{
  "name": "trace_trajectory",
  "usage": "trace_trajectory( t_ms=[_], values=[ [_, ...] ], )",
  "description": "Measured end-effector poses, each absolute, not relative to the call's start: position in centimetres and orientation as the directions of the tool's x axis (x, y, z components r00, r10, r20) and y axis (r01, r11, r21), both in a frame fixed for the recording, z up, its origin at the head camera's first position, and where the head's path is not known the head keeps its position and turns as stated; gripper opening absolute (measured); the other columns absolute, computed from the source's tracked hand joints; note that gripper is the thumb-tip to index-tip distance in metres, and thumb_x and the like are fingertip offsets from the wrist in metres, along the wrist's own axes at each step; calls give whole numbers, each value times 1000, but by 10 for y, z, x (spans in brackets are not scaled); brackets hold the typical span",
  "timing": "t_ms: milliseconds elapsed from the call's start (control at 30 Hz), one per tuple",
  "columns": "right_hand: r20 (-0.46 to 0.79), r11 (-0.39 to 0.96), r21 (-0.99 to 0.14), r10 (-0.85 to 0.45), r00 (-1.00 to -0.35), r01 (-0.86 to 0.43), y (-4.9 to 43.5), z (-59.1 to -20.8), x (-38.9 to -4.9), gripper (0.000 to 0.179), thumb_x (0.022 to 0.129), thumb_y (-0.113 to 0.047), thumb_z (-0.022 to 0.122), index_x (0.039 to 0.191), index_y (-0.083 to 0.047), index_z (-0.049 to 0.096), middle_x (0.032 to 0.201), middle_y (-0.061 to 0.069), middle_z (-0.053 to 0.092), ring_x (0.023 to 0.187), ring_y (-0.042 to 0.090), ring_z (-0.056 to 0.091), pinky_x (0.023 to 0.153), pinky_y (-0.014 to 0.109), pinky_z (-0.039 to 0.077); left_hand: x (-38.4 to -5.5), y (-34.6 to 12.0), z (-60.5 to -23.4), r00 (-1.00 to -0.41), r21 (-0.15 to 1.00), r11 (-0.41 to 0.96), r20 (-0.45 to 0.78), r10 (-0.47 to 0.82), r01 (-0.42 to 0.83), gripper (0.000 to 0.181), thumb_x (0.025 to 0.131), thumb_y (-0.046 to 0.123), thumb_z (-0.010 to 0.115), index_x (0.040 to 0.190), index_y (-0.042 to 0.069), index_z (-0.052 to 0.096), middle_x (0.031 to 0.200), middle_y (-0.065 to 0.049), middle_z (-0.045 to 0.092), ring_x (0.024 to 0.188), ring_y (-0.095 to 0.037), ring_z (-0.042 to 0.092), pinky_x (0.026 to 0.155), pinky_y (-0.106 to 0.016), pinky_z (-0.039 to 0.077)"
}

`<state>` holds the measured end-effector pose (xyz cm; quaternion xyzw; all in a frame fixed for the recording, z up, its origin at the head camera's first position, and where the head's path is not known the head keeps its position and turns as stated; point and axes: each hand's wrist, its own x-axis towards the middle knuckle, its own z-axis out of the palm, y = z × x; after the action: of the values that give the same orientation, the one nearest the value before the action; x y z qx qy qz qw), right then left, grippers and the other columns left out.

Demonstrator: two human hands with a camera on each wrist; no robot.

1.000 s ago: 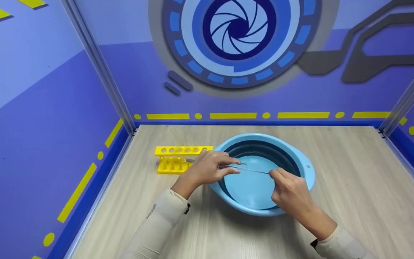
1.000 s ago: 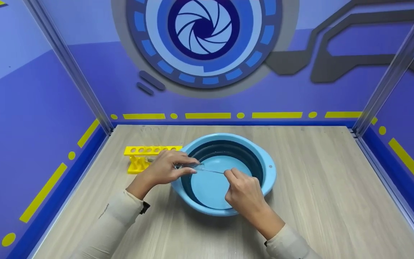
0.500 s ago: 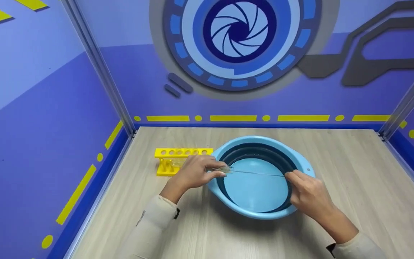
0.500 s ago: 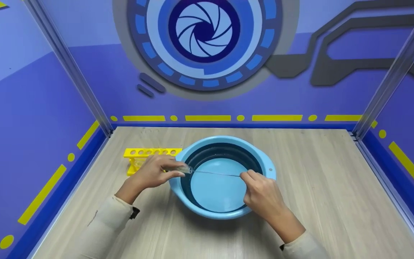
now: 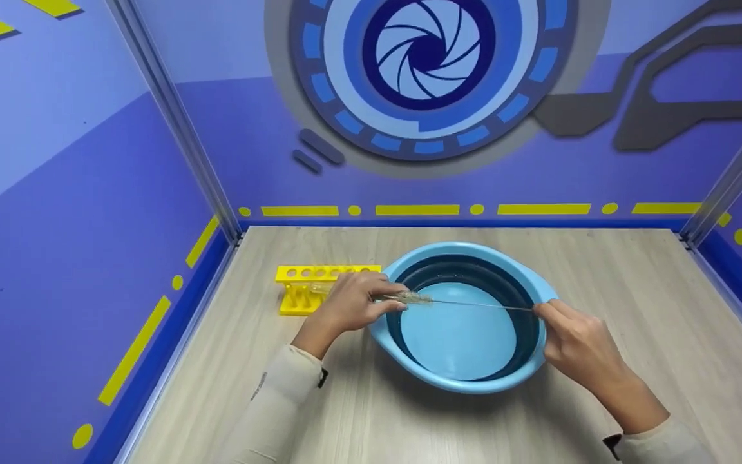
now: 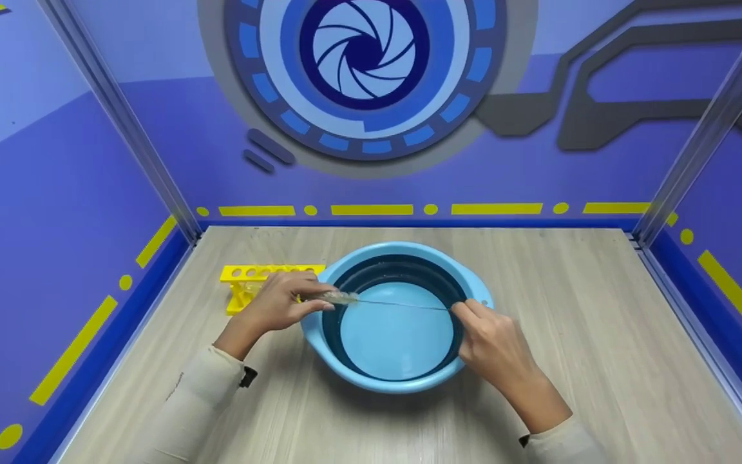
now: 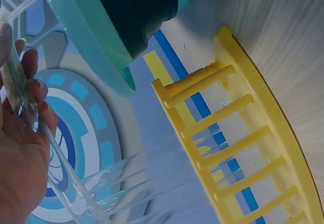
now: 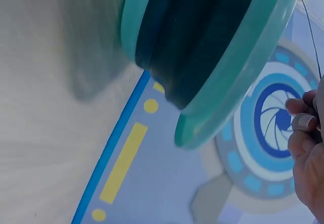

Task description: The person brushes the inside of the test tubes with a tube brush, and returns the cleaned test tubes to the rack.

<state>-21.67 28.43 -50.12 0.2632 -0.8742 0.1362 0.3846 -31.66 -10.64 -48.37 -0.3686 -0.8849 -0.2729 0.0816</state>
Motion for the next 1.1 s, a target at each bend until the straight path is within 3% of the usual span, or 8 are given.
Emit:
trace_trajectory(
  t_ms=[233,433,533,600,667,800,933,1100],
  values=[
    [750,824,-49,-343,-566,-565,306,-502,-211,28,81,17,65,95,-5,74,75,1,64,59,0,43,50,17,48,-316,-110,-492,-711,400,587,389,586,703,33,95,48,78,126,38,79,80,9,70,70,-6,48,61,-19,32],
    [718,822,-99,-331,-613,-560,310,-500,-210,30,82,20,66,95,-6,74,79,1,69,64,-1,50,57,18,54,-315,-112,-496,-693,367,589,438,573,720,32,94,45,80,126,37,80,84,6,72,71,-10,54,63,-19,34],
    [720,801,-153,-311,-620,-579,311,-500,-211,30,82,21,66,92,-7,72,77,-4,65,65,-2,48,57,16,49,-317,-112,-497,-642,314,570,506,576,760,33,93,41,82,125,34,81,88,5,74,73,-15,61,64,-21,40],
    [704,783,-216,-289,-648,-583,312,-500,-211,29,84,21,65,88,-8,69,73,-8,59,64,-3,44,56,15,43,-319,-112,-499,-577,251,546,575,580,799,33,92,37,84,124,32,81,89,4,75,75,-16,64,65,-23,45],
    [663,769,-300,-258,-703,-565,313,-501,-211,29,88,19,65,85,-9,67,71,-11,53,62,-4,42,55,16,39,-321,-111,-501,-507,183,526,640,578,831,33,91,32,86,124,30,82,90,3,75,78,-15,66,67,-25,51],
    [519,739,-477,-201,-831,-476,317,-501,-210,28,98,11,62,83,-13,65,70,-12,55,62,-2,48,54,21,43,-325,-109,-505,-404,79,504,710,578,860,32,91,28,87,123,28,82,91,4,75,80,-13,65,71,-27,54],
    [399,685,-600,-191,-897,-413,322,-501,-209,29,104,4,59,83,-15,63,70,-7,59,63,2,53,56,24,45,-328,-109,-507,-363,14,515,725,586,857,33,91,27,86,124,28,82,92,4,74,80,-13,63,73,-25,54],
    [359,582,-703,-204,-911,-408,324,-507,-209,33,106,3,55,81,-17,63,67,-3,58,60,5,50,55,25,43,-327,-109,-503,-364,-11,536,722,588,844,32,93,27,85,124,28,81,92,4,74,80,-14,63,74,-24,54]
  ],
)
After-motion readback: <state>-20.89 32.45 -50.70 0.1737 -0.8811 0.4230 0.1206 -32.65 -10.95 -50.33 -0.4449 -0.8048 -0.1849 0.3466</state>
